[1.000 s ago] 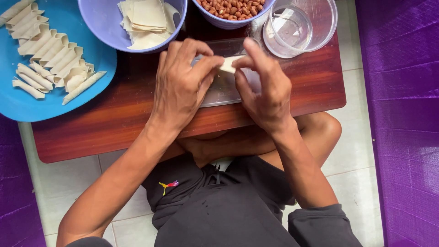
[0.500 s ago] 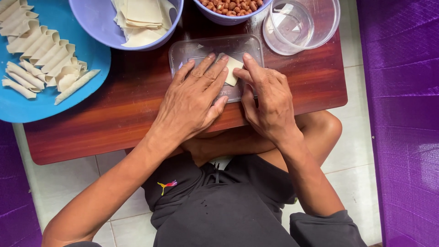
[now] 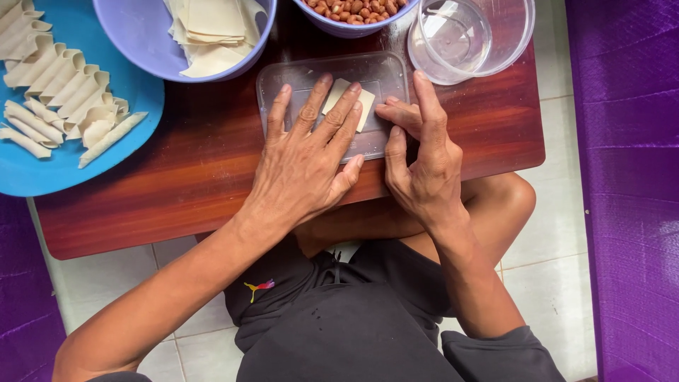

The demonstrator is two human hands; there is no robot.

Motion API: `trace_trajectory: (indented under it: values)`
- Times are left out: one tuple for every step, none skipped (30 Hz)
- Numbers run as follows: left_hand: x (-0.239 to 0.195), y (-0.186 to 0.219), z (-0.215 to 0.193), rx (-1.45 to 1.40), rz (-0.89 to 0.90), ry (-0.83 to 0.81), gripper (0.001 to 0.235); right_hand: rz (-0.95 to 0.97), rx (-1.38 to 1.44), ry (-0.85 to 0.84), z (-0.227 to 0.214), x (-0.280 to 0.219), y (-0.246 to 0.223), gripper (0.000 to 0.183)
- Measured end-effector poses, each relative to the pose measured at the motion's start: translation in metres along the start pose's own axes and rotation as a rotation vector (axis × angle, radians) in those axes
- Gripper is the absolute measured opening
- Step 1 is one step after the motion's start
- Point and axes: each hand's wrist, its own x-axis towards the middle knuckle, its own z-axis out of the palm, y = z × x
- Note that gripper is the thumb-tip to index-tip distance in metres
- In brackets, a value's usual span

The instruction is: The person sits on the floor and repeatedly takes thin square wrappers, places them on a plastic lid, and rolls them into cylindrical shapes by hand. They then place the finished rolls onto a blue plate. A bowl of peanuts and a container of water are visible nearby.

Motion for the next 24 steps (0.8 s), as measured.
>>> trace_trajectory:
  values:
    - [0.0002,0.0004,0.0004,0.000,0.002,-0.001,0.062,0.002,0.000,0.002,-0.0003,0.0001,0.0012,0.065]
    - [0.0003,0.0007,0.0006,0.001,-0.006,0.001,0.062,0.006,0.009,0.004,-0.0006,0.0002,0.0021,0.065]
    - [-0.0007,0.0009,0.0001,0.004,-0.017,0.002,0.062,0.009,0.020,0.005,-0.0002,0.0002,0.0024,0.065]
    - [-0.0013,0.0007,0.0006,0.006,-0.017,-0.001,0.062,0.011,0.023,0.005,-0.0008,-0.0003,0.0015,0.065]
    - [-0.0015,-0.0002,0.0010,0.009,-0.040,-0.006,0.063,0.024,0.027,0.006,-0.0009,-0.0001,0.0010,0.065]
    - [-0.0016,-0.0011,0.0014,0.012,-0.062,-0.011,0.064,0.037,0.032,0.007,-0.0011,0.0002,0.0007,0.065]
    - [-0.0023,-0.0003,0.0009,0.014,-0.061,-0.015,0.064,0.040,0.034,0.009,-0.0011,0.0002,0.0005,0.065]
    - [-0.0029,0.0006,0.0005,0.000,-0.082,-0.024,0.065,0.044,0.035,0.009,-0.0011,0.0001,0.0005,0.064]
    - [-0.0030,0.0013,0.0004,-0.013,-0.101,-0.032,0.066,0.046,0.034,0.011,-0.0014,0.0004,0.0007,0.064]
    - [-0.0045,0.0027,0.0009,-0.011,-0.099,-0.033,0.066,0.047,0.035,0.014,-0.0013,0.0002,0.0009,0.064]
    - [-0.0060,0.0043,0.0017,-0.013,-0.118,-0.054,0.068,0.053,0.039,0.010,-0.0015,0.0000,0.0010,0.064]
    - [-0.0076,0.0057,0.0023,-0.015,-0.138,-0.074,0.069,0.058,0.043,0.007,-0.0016,-0.0001,0.0011,0.065]
    - [-0.0074,0.0058,0.0027,-0.015,-0.138,-0.076,0.069,0.060,0.044,0.007,-0.0017,-0.0005,0.0016,0.065]
    - [-0.0074,0.0057,0.0029,-0.017,-0.134,-0.073,0.068,0.058,0.042,0.007,-0.0016,-0.0009,0.0019,0.065]
    - [-0.0074,0.0054,0.0031,-0.018,-0.131,-0.068,0.066,0.055,0.041,0.006,-0.0014,-0.0009,0.0022,0.066]
    - [-0.0080,0.0051,0.0026,-0.017,-0.132,-0.069,0.066,0.055,0.042,0.006,-0.0015,-0.0009,0.0013,0.066]
    - [-0.0078,0.0044,0.0021,-0.020,-0.124,-0.066,0.065,0.062,0.045,0.006,-0.0016,-0.0004,0.0007,0.065]
    - [-0.0076,0.0038,0.0016,-0.023,-0.115,-0.064,0.065,0.068,0.048,0.006,-0.0019,0.0002,0.0002,0.065]
    - [-0.0069,0.0026,0.0015,-0.022,-0.113,-0.064,0.065,0.069,0.048,0.008,-0.0018,0.0006,0.0001,0.065]
    - [-0.0063,0.0013,0.0016,-0.016,-0.111,-0.062,0.066,0.066,0.052,0.013,-0.0017,0.0009,0.0001,0.064]
    - [-0.0065,0.0006,0.0018,-0.010,-0.111,-0.060,0.067,0.064,0.057,0.015,-0.0016,0.0007,0.0000,0.064]
    - [-0.0063,0.0002,0.0016,-0.010,-0.112,-0.061,0.067,0.065,0.057,0.015,-0.0015,0.0006,0.0002,0.064]
    - [-0.0063,0.0000,0.0015,-0.002,-0.099,-0.049,0.066,0.072,0.054,0.011,-0.0016,0.0002,0.0002,0.064]
    - [-0.0063,-0.0002,0.0012,0.006,-0.087,-0.037,0.065,0.079,0.050,0.006,-0.0017,0.0000,0.0001,0.064]
